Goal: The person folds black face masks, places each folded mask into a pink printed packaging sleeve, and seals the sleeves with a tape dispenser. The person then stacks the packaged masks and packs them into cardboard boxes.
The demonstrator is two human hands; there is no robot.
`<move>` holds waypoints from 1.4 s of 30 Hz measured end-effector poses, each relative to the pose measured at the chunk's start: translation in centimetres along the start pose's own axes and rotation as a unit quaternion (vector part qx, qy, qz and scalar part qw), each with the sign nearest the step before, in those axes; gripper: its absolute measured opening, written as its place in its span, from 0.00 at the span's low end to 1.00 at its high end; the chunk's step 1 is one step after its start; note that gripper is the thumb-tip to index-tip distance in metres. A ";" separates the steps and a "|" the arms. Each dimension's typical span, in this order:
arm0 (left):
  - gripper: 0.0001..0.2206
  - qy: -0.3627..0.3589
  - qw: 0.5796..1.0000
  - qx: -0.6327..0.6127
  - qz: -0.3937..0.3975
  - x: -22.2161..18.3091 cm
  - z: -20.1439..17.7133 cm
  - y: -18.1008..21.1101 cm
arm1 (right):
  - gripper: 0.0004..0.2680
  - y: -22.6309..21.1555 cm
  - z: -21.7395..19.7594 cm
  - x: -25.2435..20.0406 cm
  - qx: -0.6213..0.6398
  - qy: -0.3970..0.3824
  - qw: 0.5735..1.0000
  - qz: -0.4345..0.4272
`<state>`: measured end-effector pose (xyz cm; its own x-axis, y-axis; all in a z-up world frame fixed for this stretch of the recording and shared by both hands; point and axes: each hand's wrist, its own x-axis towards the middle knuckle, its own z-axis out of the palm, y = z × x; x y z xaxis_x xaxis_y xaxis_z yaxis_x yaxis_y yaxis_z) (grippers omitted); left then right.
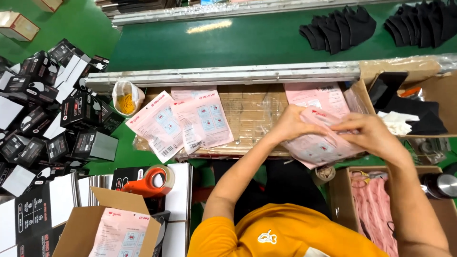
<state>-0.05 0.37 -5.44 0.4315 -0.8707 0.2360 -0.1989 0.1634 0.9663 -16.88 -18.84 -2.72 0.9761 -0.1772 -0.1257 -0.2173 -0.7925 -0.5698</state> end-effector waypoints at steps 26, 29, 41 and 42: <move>0.11 0.215 0.969 0.071 0.101 -6.0 -2.6 -0.9 | 0.05 -5.2 5.3 4.0 -0.001 0.200 0.944 -0.262; 0.10 0.256 0.958 0.107 0.070 -6.8 -3.4 -0.4 | 0.07 -5.4 6.2 6.0 -0.020 0.212 0.938 -0.274; 0.20 0.568 0.761 0.285 -0.128 -9.8 -25.0 -17.4 | 0.34 -9.6 7.5 17.8 -0.107 0.386 0.873 -0.278; 0.19 0.608 0.697 0.347 -0.155 -9.7 -26.5 -18.7 | 0.39 -10.7 6.1 19.6 -0.166 0.417 0.848 -0.281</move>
<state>22.82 18.07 -23.05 0.8911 0.2912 0.3481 -0.1269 -0.5766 0.8071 4.59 -10.30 -3.99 0.6147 0.0414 0.7877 0.1582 -0.9848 -0.0717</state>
